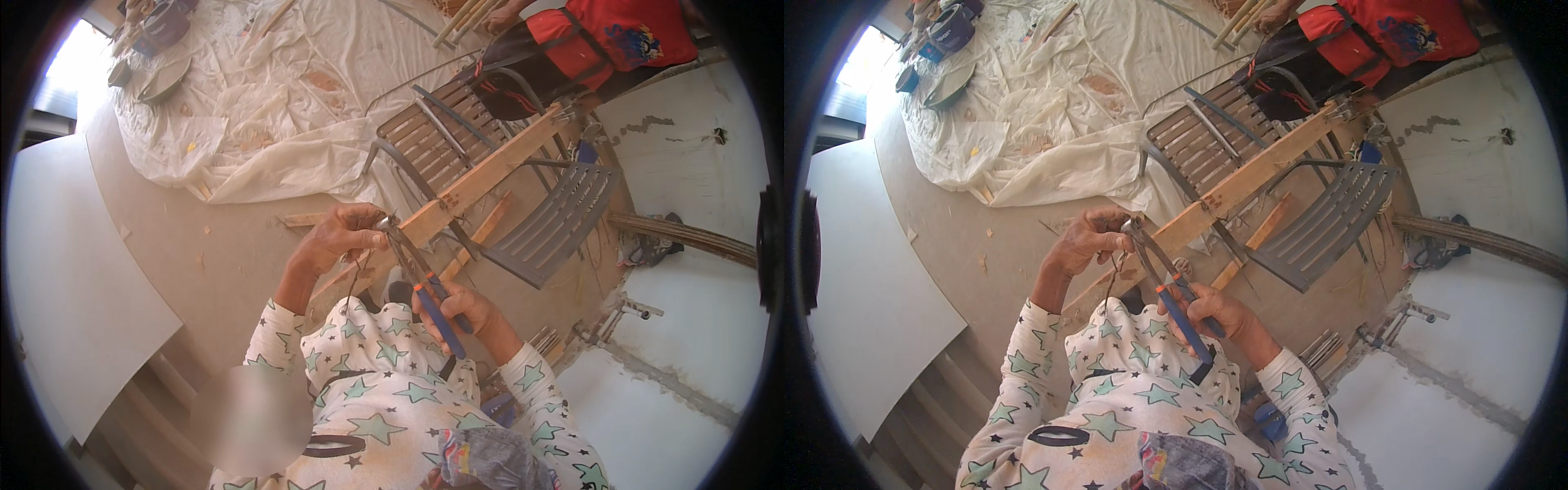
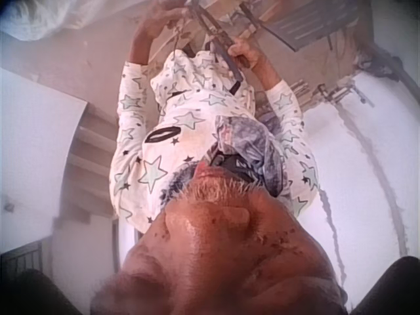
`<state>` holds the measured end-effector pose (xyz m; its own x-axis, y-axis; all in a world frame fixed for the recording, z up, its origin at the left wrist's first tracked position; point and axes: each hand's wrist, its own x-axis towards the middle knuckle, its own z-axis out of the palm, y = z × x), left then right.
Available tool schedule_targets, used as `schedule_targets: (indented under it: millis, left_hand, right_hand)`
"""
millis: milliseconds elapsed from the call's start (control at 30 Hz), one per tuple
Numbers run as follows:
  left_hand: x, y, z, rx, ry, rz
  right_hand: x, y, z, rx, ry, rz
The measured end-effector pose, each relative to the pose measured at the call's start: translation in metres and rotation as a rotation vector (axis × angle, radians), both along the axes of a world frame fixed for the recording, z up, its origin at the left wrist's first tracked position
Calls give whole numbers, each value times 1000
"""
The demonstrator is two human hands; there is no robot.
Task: The person uses pliers to bend and secure metal wire ties around a wooden plank that is clamped to a metal chair frame. They repeatedly adjust the wire and tighten it to fasten the plank to the chair structure.
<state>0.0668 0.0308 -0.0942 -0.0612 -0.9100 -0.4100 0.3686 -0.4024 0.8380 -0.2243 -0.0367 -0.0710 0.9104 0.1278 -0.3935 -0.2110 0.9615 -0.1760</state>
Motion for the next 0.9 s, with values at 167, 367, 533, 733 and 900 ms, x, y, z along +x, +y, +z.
schedule_targets:
  millis: [167, 367, 533, 733, 900]
  left_hand:
    - [-5, 4, 1, 63, -29, 5]
    - [-10, 5, 8, 41, -16, 80]
    - [-7, 9, -4, 115, -9, 149]
    - [-16, 1, 9, 93, -91, 189]
    - [-26, 0, -6, -46, -287, 246]
  right_hand:
    - [1, 1, 5, -129, 170, -24]
    - [-2, -14, 4, -436, 291, 2]
    - [8, -18, 34, -981, 350, 43]
    - [20, -1, 41, -1952, 590, 377]
    - [5, -11, 36, -1743, 475, 355]
